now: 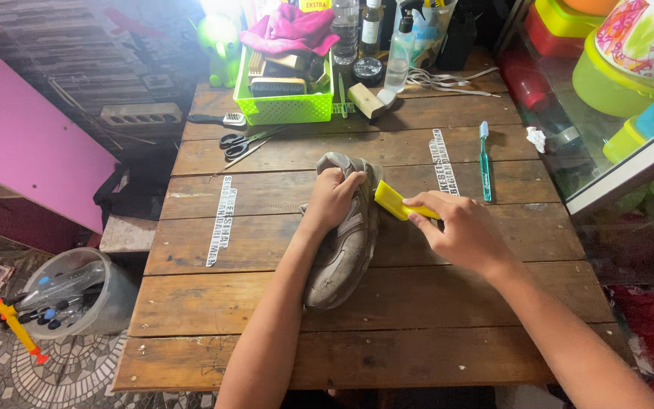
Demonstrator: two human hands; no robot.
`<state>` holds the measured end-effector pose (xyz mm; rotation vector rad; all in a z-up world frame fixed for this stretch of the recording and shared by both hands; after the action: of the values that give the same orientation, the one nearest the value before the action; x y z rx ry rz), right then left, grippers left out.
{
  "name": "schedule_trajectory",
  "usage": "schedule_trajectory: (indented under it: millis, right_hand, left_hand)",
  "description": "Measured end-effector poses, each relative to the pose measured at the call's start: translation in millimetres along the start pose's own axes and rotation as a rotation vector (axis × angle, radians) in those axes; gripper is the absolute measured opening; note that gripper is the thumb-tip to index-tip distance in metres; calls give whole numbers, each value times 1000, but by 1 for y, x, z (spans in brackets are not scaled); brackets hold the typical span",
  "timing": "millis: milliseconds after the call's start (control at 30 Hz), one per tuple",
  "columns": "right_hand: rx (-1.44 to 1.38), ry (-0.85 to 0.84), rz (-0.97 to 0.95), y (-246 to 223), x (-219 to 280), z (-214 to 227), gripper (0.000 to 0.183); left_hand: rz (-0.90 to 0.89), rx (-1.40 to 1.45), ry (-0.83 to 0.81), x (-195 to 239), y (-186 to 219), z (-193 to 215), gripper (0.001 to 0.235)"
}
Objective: The person scrubs a grey sneaker with a yellow brush on a wooden table. They hold the shoe with their left hand and scrub the upper and sides with the brush in their right hand, occasionally lifting the shoe to inspect the sole.
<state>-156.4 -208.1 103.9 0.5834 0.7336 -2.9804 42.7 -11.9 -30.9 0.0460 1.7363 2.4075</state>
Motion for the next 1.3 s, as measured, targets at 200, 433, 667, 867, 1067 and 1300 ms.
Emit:
schedule_trajectory:
  millis: [200, 433, 667, 867, 1067, 1300]
  right_hand:
    - [65, -68, 88, -15, 20, 16, 9]
    - [-12, -140, 53, -3, 38, 33, 6]
    - [81, -22, 46, 11, 11, 3, 10]
    - [53, -81, 95, 11, 36, 12, 7]
    - [-35, -36, 17, 26, 33, 15, 10]
    - [-92, -24, -44, 13, 64, 2, 7]
  left_hand:
    - [-35, -64, -16, 12, 25, 2, 64]
    - [-43, -171, -26, 35, 64, 10, 63]
    - [-65, -217, -21, 28, 58, 4, 67]
    - [-64, -270, -37, 40, 70, 2, 64]
    - [-124, -304, -35, 39, 77, -1, 64]
    - [-142, -286, -18, 37, 71, -6, 64]
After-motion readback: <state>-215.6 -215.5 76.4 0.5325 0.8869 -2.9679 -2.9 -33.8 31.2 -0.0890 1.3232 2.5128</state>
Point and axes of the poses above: each hand's wrist, its own x-axis away from the middle knuckle, its own z-axis out of the back of the hand, y = z × x, the point moved 3 cm from there along -x, towards the middle knuckle, and after that the axes turned 12 degrees about y, right-handed, at the moved point
